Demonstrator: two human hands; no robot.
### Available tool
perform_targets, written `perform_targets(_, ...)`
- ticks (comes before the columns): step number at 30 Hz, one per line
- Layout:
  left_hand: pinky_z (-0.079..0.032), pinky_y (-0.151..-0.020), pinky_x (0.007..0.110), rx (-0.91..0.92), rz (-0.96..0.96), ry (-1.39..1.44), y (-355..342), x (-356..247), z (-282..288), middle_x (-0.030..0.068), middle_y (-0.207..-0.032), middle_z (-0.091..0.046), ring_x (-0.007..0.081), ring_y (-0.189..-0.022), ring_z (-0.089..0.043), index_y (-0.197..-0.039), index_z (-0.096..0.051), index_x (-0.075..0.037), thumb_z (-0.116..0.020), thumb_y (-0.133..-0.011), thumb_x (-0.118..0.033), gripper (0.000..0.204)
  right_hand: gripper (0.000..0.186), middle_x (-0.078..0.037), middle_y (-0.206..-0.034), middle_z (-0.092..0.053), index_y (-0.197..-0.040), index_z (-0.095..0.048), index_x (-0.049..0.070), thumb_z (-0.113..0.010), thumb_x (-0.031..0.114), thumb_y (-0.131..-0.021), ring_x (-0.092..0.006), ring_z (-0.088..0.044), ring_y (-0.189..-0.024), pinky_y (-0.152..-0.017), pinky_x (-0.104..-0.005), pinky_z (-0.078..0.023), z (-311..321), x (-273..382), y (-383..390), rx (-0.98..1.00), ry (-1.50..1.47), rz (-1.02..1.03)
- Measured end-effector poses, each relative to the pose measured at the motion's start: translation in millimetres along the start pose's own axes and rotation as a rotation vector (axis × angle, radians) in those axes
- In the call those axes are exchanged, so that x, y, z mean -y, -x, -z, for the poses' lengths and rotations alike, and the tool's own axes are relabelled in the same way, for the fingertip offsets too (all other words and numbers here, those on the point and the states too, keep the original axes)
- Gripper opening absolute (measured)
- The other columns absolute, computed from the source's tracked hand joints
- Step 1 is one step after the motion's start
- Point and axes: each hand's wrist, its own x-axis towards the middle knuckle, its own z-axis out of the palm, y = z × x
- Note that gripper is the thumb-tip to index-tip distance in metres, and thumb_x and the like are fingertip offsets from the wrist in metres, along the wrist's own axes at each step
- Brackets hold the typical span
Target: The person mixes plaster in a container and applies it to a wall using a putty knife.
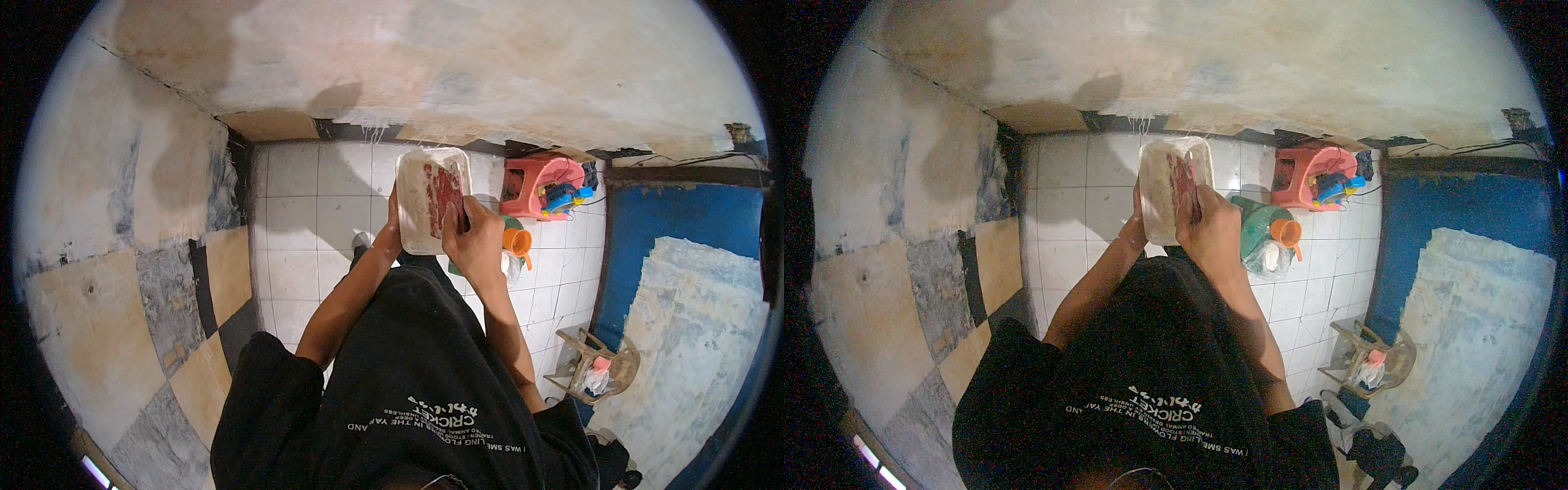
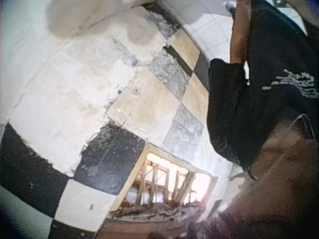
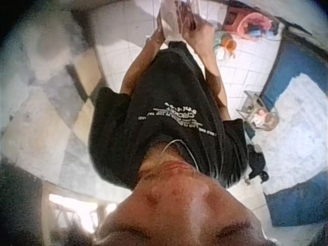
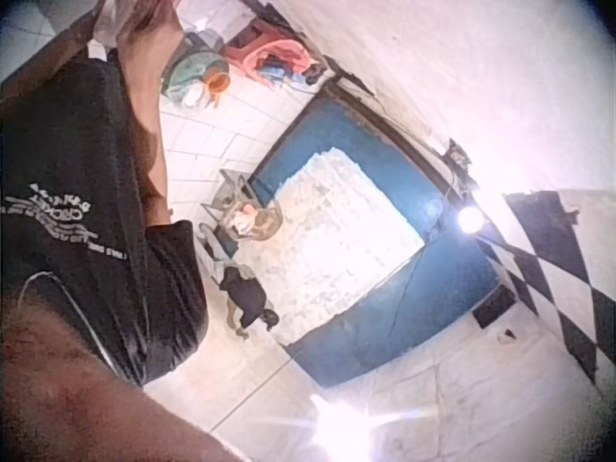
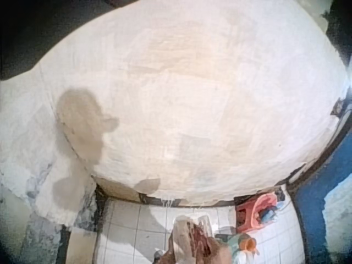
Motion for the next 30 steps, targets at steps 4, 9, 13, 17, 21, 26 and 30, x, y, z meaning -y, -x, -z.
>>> perform_targets(4,-0.043,-0.102,0.047,-0.022,-0.020,-0.021,5,4,0,0.0142,-0.133,-0.050,0.0307,-0.119,-0.052,-0.137,-0.041,-0.009,-0.034,-0.093,-0.053,0.062,0.021,-0.018,-0.053,-0.046,-0.066,-0.047,-0.002,-0.061,0.005,-0.080,-0.0305,-0.043,-0.044,-0.046,-0.0371,-0.035,4,3,2,0.000,0.007,-0.012)
perform_targets(9,-0.042,-0.103,0.048,-0.130,-0.061,-0.157,-2,-1,5,0.0146,-0.134,-0.049,0.0313,-0.120,-0.051,-0.138,-0.040,-0.009,-0.034,-0.093,-0.055,0.065,0.021,-0.018,-0.053,-0.046,-0.067,-0.048,-0.002,-0.062,0.006,-0.080,-0.0306,-0.043,-0.044,-0.046,-0.0370,-0.036,2,-2,4,-0.024,0.037,-0.007)
perform_targets(13,-0.042,-0.103,0.047,-0.077,-0.034,-0.138,-3,-5,-7,0.0140,-0.134,-0.049,0.0306,-0.120,-0.051,-0.139,-0.039,-0.008,-0.034,-0.092,-0.056,0.067,0.021,-0.018,-0.053,-0.047,-0.067,-0.048,-0.002,-0.061,0.007,-0.081,-0.0304,-0.044,-0.044,-0.047,-0.0363,-0.037,-1,-11,2,-0.040,0.014,-0.029)
perform_targets(17,-0.040,-0.104,0.047,-0.102,-0.027,-0.160,-1,-10,-3,0.0135,-0.136,-0.048,0.0301,-0.122,-0.050,-0.139,-0.038,-0.009,-0.035,-0.092,-0.057,0.068,0.020,-0.019,-0.053,-0.047,-0.068,-0.048,-0.002,-0.061,0.006,-0.081,-0.0301,-0.045,-0.044,-0.047,-0.0363,-0.038,-2,-14,-1,-0.030,0.011,-0.030)
perform_targets(21,-0.039,-0.105,0.048,-0.076,-0.096,-0.304,5,-1,-14,0.0135,-0.137,-0.046,0.0302,-0.123,-0.048,-0.140,-0.037,-0.009,-0.037,-0.090,-0.058,0.071,0.019,-0.020,-0.054,-0.049,-0.068,-0.049,-0.003,-0.060,0.005,-0.081,-0.0322,-0.048,-0.045,-0.047,-0.0376,-0.039,1,-7,-2,-0.008,-0.008,-0.051)
perform_targets(26,-0.040,-0.104,0.047,-0.007,-0.016,-0.096,9,-7,6,0.0125,-0.135,-0.048,0.0290,-0.122,-0.049,-0.139,-0.039,-0.009,-0.039,-0.090,-0.057,0.068,0.017,-0.022,-0.057,-0.051,-0.069,-0.049,-0.003,-0.060,0.004,-0.080,-0.0385,-0.051,-0.050,-0.049,-0.0405,-0.041,-9,-10,2,0.043,0.037,0.014)
perform_targets(30,-0.043,-0.101,0.045,-0.079,-0.026,-0.198,8,-7,-4,0.0104,-0.126,-0.054,0.0251,-0.116,-0.053,-0.132,-0.047,-0.010,-0.039,-0.092,-0.054,0.060,0.017,-0.023,-0.059,-0.052,-0.070,-0.049,-0.003,-0.060,0.004,-0.080,-0.0418,-0.053,-0.055,-0.051,-0.0426,-0.042,-12,0,5,0.046,0.035,-0.031)
